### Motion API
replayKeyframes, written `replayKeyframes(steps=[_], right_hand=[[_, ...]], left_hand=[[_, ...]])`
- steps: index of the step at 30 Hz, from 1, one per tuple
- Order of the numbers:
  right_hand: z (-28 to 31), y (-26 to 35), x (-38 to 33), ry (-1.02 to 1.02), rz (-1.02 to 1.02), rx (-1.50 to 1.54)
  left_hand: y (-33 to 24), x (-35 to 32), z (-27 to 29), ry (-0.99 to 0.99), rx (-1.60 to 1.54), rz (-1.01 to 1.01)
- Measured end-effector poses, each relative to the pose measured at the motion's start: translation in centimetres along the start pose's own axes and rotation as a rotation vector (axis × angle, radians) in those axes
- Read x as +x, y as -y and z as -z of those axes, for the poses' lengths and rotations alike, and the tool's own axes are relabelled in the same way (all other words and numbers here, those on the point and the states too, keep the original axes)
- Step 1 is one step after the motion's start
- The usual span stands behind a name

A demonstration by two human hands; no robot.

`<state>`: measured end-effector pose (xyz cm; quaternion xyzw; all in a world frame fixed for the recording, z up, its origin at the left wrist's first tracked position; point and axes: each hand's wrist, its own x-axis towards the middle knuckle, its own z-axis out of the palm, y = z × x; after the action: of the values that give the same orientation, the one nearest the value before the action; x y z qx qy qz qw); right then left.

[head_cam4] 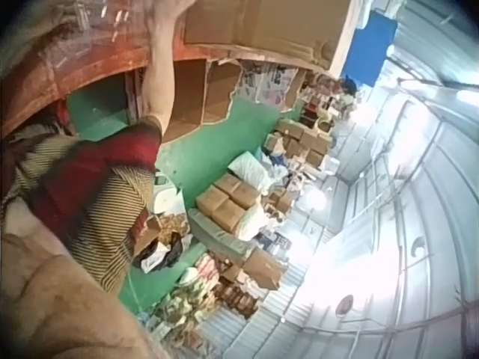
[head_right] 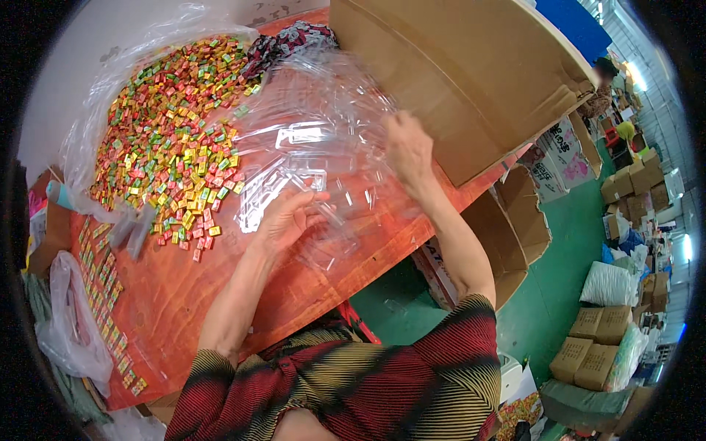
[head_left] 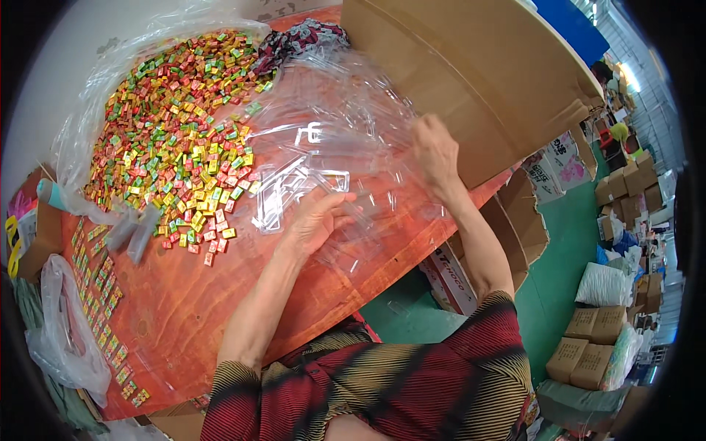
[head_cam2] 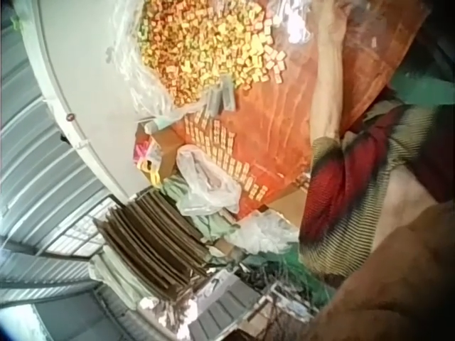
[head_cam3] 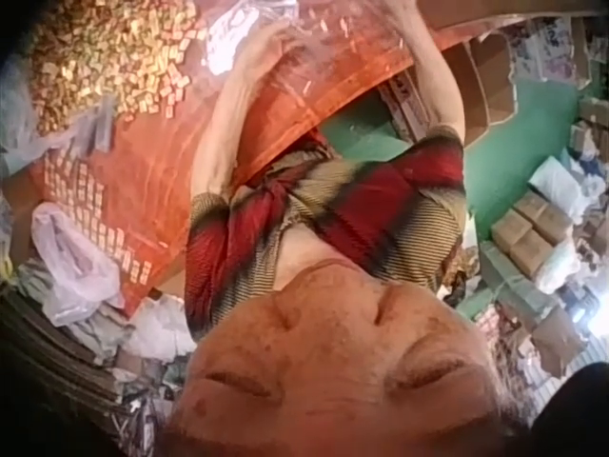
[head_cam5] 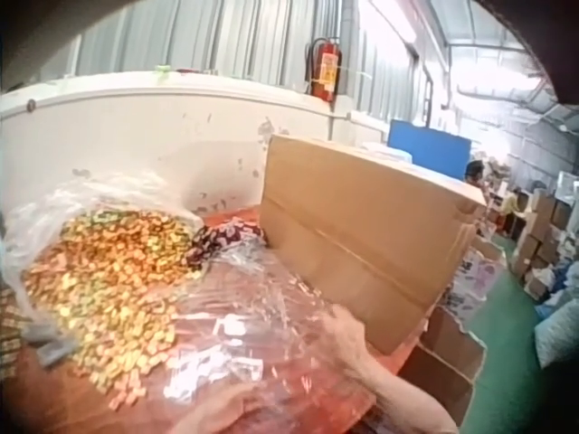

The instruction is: Sorting small colorful packages and arranging them into lines on a table.

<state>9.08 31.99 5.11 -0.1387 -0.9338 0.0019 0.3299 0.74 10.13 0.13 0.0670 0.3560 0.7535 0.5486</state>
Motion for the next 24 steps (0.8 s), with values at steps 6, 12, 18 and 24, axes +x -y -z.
replayKeyframes(steps=[6,12,18,24], right_hand=[[-0.1,6.4,-2.8,0.481,-0.097,0.745],[-0.9,7.3,-2.8,0.991,-0.379,1.330],[-1.2,7.6,-1.1,1.096,-0.380,1.293],[-1.6,6.3,3.0,-0.031,0.148,0.045]], left_hand=[[0.1,-0.4,-0.1,0.033,-0.015,-0.115],[-0.7,-1.2,0.8,0.078,0.035,-0.059],[-1.4,-1.5,1.8,0.080,0.014,-0.078],[-1.9,-1.3,1.7,-0.137,-0.021,-0.113]])
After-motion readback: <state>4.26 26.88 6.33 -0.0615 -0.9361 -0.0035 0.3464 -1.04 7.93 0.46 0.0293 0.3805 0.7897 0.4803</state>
